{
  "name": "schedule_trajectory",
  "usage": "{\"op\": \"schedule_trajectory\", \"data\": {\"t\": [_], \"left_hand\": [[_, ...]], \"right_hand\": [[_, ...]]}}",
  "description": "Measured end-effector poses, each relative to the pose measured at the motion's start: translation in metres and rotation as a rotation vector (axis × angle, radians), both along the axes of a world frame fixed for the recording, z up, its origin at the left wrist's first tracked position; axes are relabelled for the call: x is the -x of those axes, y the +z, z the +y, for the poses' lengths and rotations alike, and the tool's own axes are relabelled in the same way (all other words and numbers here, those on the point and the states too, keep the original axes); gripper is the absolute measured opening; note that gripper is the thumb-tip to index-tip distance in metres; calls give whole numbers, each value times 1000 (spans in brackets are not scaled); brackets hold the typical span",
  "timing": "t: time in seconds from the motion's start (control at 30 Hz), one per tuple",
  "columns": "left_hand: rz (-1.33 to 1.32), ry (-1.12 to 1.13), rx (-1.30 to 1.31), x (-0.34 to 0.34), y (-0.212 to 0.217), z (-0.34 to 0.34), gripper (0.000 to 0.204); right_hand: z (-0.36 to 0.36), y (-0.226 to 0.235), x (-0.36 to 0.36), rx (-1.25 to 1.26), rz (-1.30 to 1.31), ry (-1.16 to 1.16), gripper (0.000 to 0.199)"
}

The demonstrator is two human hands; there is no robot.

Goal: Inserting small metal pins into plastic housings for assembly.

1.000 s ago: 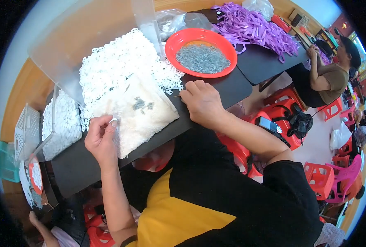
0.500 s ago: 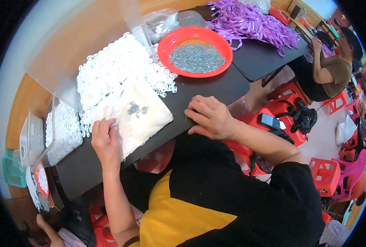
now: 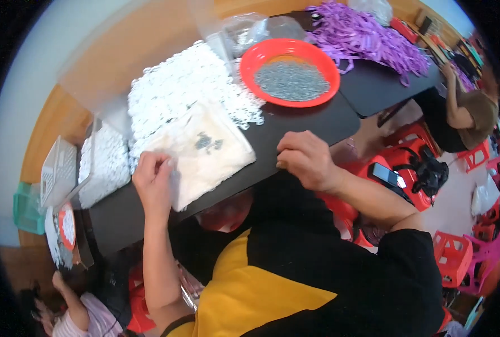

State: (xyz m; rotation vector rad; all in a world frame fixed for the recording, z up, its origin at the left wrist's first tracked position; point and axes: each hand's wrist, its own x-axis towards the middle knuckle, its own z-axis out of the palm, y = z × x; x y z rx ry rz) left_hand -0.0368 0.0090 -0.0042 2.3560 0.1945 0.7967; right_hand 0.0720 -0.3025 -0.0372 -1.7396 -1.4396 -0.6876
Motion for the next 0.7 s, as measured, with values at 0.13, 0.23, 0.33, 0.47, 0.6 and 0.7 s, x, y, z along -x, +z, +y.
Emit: {"op": "schedule_trajectory", "data": {"t": [0.13, 0.23, 0.33, 0.47, 0.6, 0.7], "left_hand": [[42, 60, 616, -10, 7, 0, 2], [60, 42, 804, -17, 11, -1, 2], [36, 22, 889, -19, 5, 3, 5], [7, -11, 929, -19, 3, 4, 9], [19, -48, 977, -17, -1, 8, 10], [14, -56, 993, -16, -1, 9, 11]], "right_hand": [[34, 19, -9, 114, 227, 37, 18], [78, 38, -12, 187, 384, 86, 10], [117, 52, -19, 277, 241, 21, 11], [155, 61, -27, 401, 218, 1, 14], [173, 58, -27, 526, 272, 10, 17], [177, 47, -27, 460, 265, 2, 17]]}}
